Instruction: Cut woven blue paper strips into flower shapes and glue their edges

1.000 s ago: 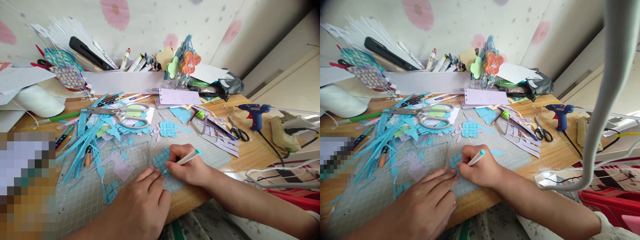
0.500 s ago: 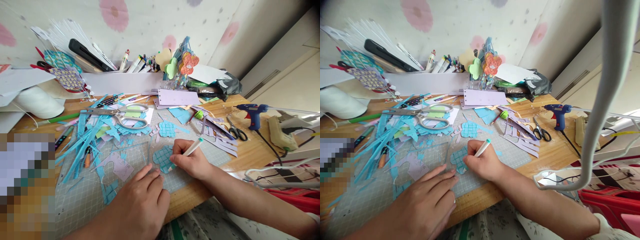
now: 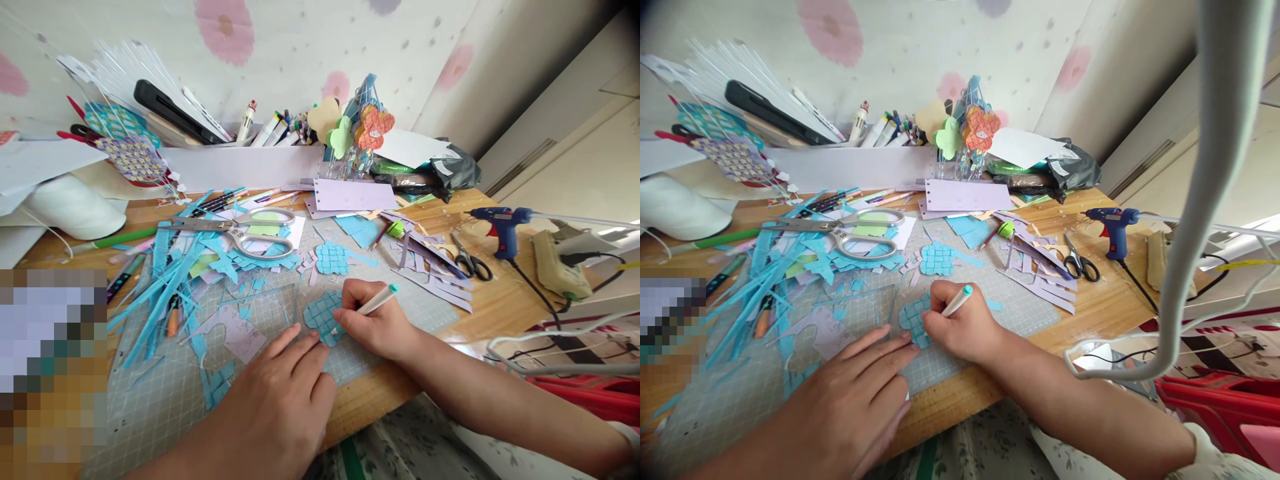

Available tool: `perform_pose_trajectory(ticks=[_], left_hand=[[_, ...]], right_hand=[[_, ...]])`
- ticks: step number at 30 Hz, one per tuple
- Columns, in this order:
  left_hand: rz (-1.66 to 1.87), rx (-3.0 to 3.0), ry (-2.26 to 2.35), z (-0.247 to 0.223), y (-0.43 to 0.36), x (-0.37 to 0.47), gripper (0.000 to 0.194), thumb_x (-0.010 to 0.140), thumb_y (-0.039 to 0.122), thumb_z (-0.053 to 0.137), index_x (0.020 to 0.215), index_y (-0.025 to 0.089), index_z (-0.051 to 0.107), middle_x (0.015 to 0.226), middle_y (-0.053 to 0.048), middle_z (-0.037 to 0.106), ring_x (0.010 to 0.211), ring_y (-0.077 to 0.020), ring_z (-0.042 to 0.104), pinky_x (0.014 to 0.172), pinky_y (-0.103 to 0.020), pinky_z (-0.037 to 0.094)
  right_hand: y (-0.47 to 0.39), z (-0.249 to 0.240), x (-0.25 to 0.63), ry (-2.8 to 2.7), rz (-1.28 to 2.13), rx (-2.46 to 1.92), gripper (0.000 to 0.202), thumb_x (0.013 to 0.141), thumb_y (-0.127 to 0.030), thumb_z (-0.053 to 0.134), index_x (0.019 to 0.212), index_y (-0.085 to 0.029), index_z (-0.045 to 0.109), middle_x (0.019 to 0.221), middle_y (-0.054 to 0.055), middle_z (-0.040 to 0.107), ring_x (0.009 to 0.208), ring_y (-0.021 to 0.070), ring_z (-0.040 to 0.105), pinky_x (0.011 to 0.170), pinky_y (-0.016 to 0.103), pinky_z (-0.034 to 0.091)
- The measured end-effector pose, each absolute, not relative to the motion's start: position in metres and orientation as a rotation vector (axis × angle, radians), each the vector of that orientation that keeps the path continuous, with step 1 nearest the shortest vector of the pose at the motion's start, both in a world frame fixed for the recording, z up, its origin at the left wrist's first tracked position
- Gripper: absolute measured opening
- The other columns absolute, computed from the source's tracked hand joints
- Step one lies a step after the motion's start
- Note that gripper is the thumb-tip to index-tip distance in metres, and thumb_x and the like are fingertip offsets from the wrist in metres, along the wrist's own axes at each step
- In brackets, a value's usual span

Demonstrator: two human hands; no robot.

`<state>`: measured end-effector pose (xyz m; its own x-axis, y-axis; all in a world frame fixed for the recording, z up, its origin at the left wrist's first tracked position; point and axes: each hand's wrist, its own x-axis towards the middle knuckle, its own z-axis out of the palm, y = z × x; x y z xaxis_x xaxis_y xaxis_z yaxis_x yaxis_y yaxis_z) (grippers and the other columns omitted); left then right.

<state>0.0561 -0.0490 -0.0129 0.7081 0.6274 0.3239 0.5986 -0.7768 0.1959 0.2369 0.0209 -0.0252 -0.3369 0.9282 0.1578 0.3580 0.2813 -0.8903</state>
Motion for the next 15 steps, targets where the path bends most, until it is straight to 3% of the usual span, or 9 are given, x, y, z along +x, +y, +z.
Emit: perform_pose_trajectory(ticks=[9, 15], left_hand=[[0.534, 2.831, 1.011, -0.018, -0.051, 0.056, 0.013, 0.083, 0.014, 0.049, 0.075, 0.017, 0.059, 0.099, -0.009, 0.069, 0.099, -0.0223, 0.062, 0.101, -0.045, 0.042], [0.61, 2.773, 0.976, -0.018, -0.044, 0.054, 0.012, 0.081, 0.011, 0.05, 0.076, 0.018, 0.059, 0.088, -0.007, 0.069, 0.091, -0.0226, 0.063, 0.097, -0.046, 0.044]], right_hand=[[0.02, -0.025, 0.239, -1.853, 1.156, -1.165, 0.022, 0.062, -0.018, 0.053, 0.049, -0.02, 0.036, 0.046, -0.007, 0.033, 0.046, 0.008, 0.029, 0.043, 0.021, 0.023], [0.028, -0.035, 0.243, -1.181, 1.268, -1.075, 0.023, 0.063, -0.02, 0.062, 0.05, -0.021, 0.043, 0.042, -0.006, 0.043, 0.04, 0.009, 0.037, 0.04, 0.022, 0.026]])
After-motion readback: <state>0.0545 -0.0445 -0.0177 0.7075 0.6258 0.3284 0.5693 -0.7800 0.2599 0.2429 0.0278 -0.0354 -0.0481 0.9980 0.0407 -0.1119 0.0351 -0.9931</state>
